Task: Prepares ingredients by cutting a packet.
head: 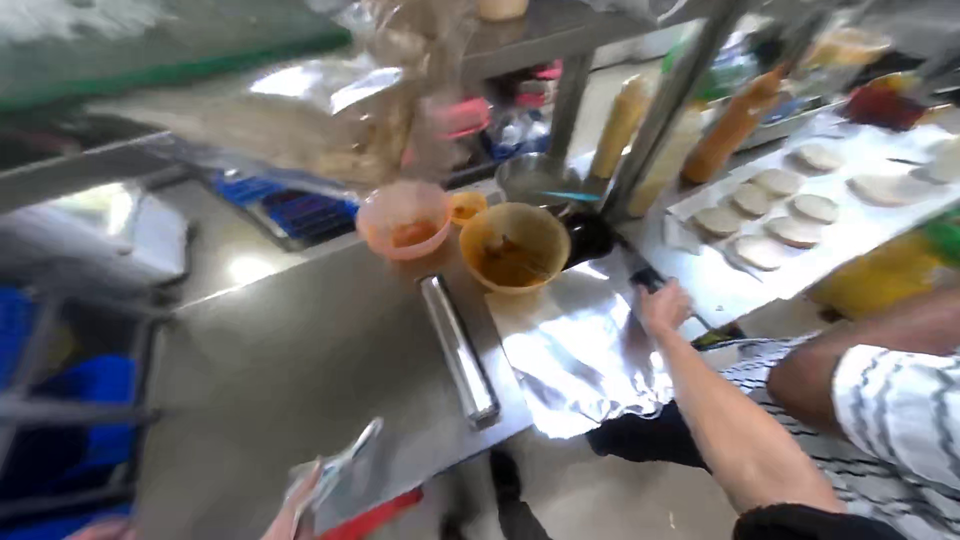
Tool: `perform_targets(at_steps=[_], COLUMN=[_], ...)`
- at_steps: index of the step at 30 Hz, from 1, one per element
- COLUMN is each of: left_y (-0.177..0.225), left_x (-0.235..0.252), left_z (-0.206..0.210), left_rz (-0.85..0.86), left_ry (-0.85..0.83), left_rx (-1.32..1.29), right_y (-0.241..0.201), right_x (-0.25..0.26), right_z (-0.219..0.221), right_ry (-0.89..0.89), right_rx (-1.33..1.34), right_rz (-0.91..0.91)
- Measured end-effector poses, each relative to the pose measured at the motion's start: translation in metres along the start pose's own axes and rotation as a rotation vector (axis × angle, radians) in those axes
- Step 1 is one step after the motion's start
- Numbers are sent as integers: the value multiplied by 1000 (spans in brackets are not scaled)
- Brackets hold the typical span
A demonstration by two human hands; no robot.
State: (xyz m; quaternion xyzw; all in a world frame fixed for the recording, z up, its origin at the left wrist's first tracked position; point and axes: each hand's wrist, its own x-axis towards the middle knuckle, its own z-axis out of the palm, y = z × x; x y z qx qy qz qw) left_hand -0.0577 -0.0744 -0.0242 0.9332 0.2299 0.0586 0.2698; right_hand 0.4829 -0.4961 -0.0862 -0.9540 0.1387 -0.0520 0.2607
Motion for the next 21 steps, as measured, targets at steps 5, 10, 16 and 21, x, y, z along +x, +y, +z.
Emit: perform_targets(at_steps=[5, 10, 16, 21], left_y=[118, 225, 374, 442], left_x=[-26, -100, -197, -252], left_z=[-61, -45, 64, 111], left_rz=[-378, -234, 322, 479], left_ry=[129, 215, 133, 31], left_rx=[-651, -870, -276, -201], right_y=[-30, 1, 76, 198], right_x=[-136, -368, -418, -386], right_z=[-68, -140, -241, -305], right_ry=[-17, -691, -1291, -1328], right_rx=[361, 744, 1347, 1315], right_rz=[-591, -731, -126, 276])
